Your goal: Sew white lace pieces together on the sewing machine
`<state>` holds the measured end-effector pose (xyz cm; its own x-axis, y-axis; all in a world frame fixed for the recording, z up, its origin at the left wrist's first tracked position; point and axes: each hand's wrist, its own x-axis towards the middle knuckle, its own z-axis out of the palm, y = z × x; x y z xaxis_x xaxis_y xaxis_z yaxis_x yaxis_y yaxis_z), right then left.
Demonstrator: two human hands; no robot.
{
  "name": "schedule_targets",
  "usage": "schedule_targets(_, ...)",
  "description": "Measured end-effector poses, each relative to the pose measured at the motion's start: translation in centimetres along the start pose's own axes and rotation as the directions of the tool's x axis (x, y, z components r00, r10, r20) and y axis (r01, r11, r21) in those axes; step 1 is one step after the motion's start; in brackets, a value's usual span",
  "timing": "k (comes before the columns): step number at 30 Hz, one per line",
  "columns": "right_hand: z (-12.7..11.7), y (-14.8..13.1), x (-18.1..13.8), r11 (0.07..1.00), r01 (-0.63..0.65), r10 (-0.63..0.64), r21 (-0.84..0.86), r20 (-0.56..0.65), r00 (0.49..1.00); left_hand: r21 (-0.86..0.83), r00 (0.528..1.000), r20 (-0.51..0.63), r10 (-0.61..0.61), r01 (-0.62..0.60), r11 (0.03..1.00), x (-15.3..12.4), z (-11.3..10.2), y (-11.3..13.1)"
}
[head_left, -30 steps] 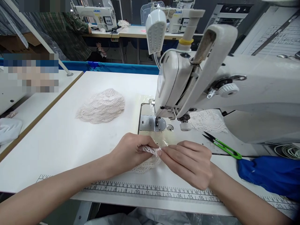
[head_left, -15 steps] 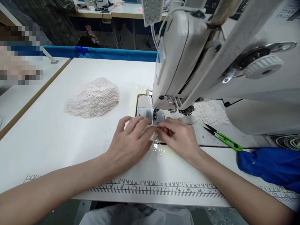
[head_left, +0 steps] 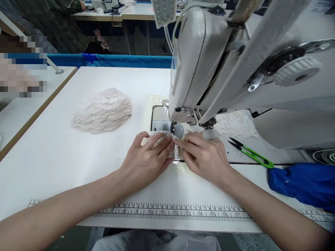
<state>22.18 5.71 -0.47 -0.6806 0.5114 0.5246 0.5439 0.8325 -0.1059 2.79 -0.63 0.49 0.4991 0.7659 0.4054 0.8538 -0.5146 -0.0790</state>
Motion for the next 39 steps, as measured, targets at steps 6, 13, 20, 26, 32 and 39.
schedule_targets(6, -0.2, -0.2, 0.0, 0.988, 0.060, -0.056, -0.144, 0.032, 0.998, 0.019, 1.000, 0.017, 0.001, -0.001, 1.000, 0.4, 0.2, -0.6)
schedule_targets(13, 0.1, -0.1, 0.0, 0.982, 0.061, -0.056, -0.179, 0.032, 0.998, -0.024, 1.000, -0.007, -0.001, 0.000, 1.000, 0.7, 0.6, -1.1)
schedule_targets(20, 0.2, -0.1, 0.0, 0.981, 0.060, -0.053, -0.186, 0.041, 0.998, -0.027, 1.000, -0.016, -0.001, 0.001, 1.000, 0.7, 0.5, -1.1)
schedule_targets(26, 0.0, -0.2, 0.0, 0.979, 0.063, -0.056, -0.195, 0.040, 0.998, -0.049, 1.000, -0.007, -0.007, 0.006, 0.999, 0.8, 0.5, -0.9)
schedule_targets(32, 0.1, -0.1, 0.0, 0.978, 0.060, -0.052, -0.202, 0.045, 0.998, -0.045, 1.000, 0.002, -0.013, 0.013, 0.999, 0.8, 0.4, -0.9)
schedule_targets(39, 0.2, -0.1, 0.2, 0.972, 0.043, -0.029, -0.229, 0.067, 0.997, -0.058, 0.999, -0.010, -0.035, 0.035, 0.998, 1.0, 0.7, -1.2)
